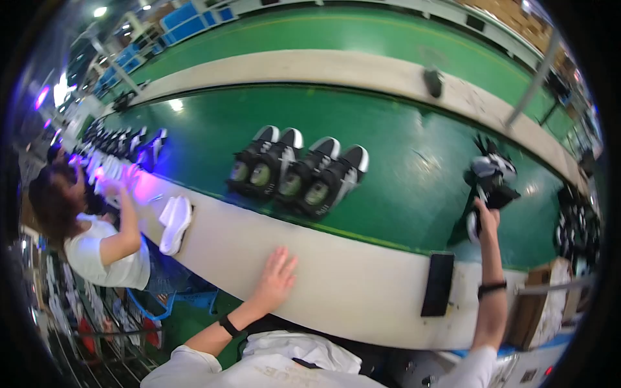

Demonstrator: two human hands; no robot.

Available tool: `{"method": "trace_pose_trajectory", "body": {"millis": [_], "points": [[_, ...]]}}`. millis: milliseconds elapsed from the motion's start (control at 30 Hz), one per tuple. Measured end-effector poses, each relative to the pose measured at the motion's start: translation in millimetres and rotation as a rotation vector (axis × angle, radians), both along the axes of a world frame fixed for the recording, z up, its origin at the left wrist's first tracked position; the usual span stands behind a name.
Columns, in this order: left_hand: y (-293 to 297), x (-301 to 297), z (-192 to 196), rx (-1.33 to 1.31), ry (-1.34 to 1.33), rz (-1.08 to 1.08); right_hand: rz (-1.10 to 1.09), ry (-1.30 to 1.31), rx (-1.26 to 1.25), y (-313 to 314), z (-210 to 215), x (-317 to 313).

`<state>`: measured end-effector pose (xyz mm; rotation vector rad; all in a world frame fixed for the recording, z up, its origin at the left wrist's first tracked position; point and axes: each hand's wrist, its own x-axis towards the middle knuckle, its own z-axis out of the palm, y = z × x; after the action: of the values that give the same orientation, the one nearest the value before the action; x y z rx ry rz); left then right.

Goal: Fitting shoe lasts and adjusting components in shoes on a conveyor belt in a manufacturing facility.

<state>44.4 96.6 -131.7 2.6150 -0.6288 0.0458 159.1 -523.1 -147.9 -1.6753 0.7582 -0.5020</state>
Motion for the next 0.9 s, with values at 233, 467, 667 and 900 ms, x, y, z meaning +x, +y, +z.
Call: {"method": "trace_pose_trajectory", "body": {"millis": [233, 467, 667, 900], "points": [[4.6, -1.3, 31.3, -0.545, 0.22, 0.111, 0.756, 0.219, 0.028, 183.0, 104.9, -69.3], [-8.7, -7.6, 50.2, -0.783, 0.606, 0.064, 1.6, -0.003, -0.697, 319.9, 108.0, -90.6], [6.9, 12.1, 50.5, -0.8, 0.987, -0.159, 1.549, -0.212, -0.803, 334.2, 126.7, -98.4], [-31.9, 17.8, 42.7, -0.566, 0.34, -0.485, 1.519, -0.02, -0.469, 314.8, 131.7, -106.5]]}}
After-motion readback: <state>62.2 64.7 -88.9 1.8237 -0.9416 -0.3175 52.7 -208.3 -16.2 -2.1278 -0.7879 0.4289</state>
